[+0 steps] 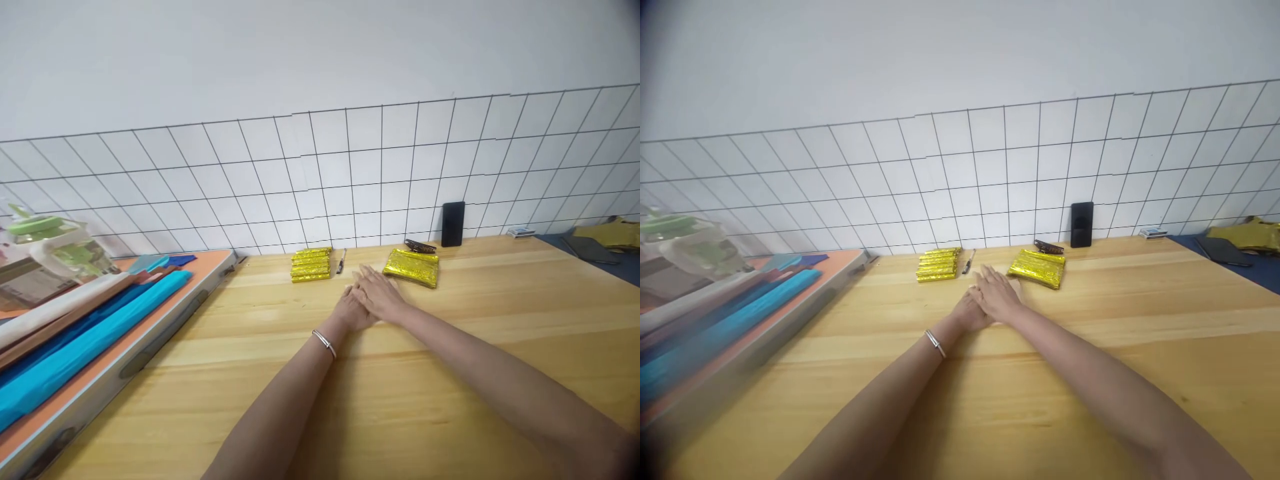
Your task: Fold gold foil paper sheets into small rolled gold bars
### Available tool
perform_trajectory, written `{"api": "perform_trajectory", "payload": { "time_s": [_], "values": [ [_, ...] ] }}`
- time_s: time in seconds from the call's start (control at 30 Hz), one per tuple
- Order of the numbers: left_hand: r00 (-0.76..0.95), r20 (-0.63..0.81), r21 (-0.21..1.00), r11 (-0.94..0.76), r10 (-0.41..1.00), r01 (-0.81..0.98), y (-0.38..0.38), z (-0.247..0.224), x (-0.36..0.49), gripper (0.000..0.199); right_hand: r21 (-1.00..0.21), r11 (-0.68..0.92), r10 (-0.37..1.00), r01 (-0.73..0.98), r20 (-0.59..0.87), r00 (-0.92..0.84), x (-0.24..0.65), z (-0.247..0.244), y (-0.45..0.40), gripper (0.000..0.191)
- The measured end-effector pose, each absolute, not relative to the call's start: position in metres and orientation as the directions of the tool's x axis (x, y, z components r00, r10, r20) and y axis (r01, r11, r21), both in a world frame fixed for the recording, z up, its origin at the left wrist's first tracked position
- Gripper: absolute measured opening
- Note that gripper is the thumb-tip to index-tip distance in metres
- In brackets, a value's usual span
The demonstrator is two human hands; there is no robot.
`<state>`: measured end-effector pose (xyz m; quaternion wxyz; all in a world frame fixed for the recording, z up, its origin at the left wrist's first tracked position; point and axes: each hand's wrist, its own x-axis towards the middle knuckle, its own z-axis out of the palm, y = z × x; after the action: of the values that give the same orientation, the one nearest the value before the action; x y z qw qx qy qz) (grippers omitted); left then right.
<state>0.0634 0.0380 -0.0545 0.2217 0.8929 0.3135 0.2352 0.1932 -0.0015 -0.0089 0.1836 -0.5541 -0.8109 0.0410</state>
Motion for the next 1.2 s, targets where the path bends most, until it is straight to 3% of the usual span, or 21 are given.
{"api": "perform_trajectory", "payload": {
  "time_s": [0.13, 0.33, 0.4, 0.5, 0.57, 0.87, 1.2],
  "values": [
    [0.685, 0.297, 0.480, -0.724, 0.666, 0.496, 0.041, -0.062, 0.065, 0.063, -0.276, 0.432, 0.901, 0.859, 0.170, -0.399, 0.187, -0.018, -0.007, 0.057],
    [0.672, 0.326, 0.370, -0.744, 0.665, 0.556, 0.033, -0.065, 0.064, 0.066, -0.246, 0.482, 0.876, 0.841, 0.135, -0.462, 0.191, -0.015, -0.012, 0.060],
    [0.663, 0.354, 0.276, -0.750, 0.660, 0.600, 0.027, -0.060, 0.064, 0.069, -0.177, 0.525, 0.848, 0.832, 0.188, -0.495, 0.190, -0.010, -0.019, 0.062],
    [0.659, 0.433, -0.047, -0.714, 0.615, 0.698, 0.019, -0.049, 0.064, 0.072, -0.074, 0.569, 0.801, 0.819, 0.275, -0.531, 0.188, -0.007, -0.035, 0.068],
    [0.645, 0.491, -0.148, -0.673, 0.586, 0.724, 0.015, -0.041, 0.064, 0.072, -0.022, 0.573, 0.783, 0.819, 0.310, -0.539, 0.186, -0.008, -0.045, 0.076],
    [0.610, 0.637, -0.262, -0.612, 0.471, 0.747, 0.002, -0.028, 0.066, 0.065, 0.121, 0.509, 0.732, 0.852, 0.460, -0.503, 0.183, -0.008, -0.056, 0.079],
    [0.628, 0.658, -0.288, -0.631, 0.416, 0.720, 0.000, -0.039, 0.073, 0.062, 0.139, 0.481, 0.673, 0.865, 0.575, -0.466, 0.192, -0.002, -0.055, 0.082]
  ]
}}
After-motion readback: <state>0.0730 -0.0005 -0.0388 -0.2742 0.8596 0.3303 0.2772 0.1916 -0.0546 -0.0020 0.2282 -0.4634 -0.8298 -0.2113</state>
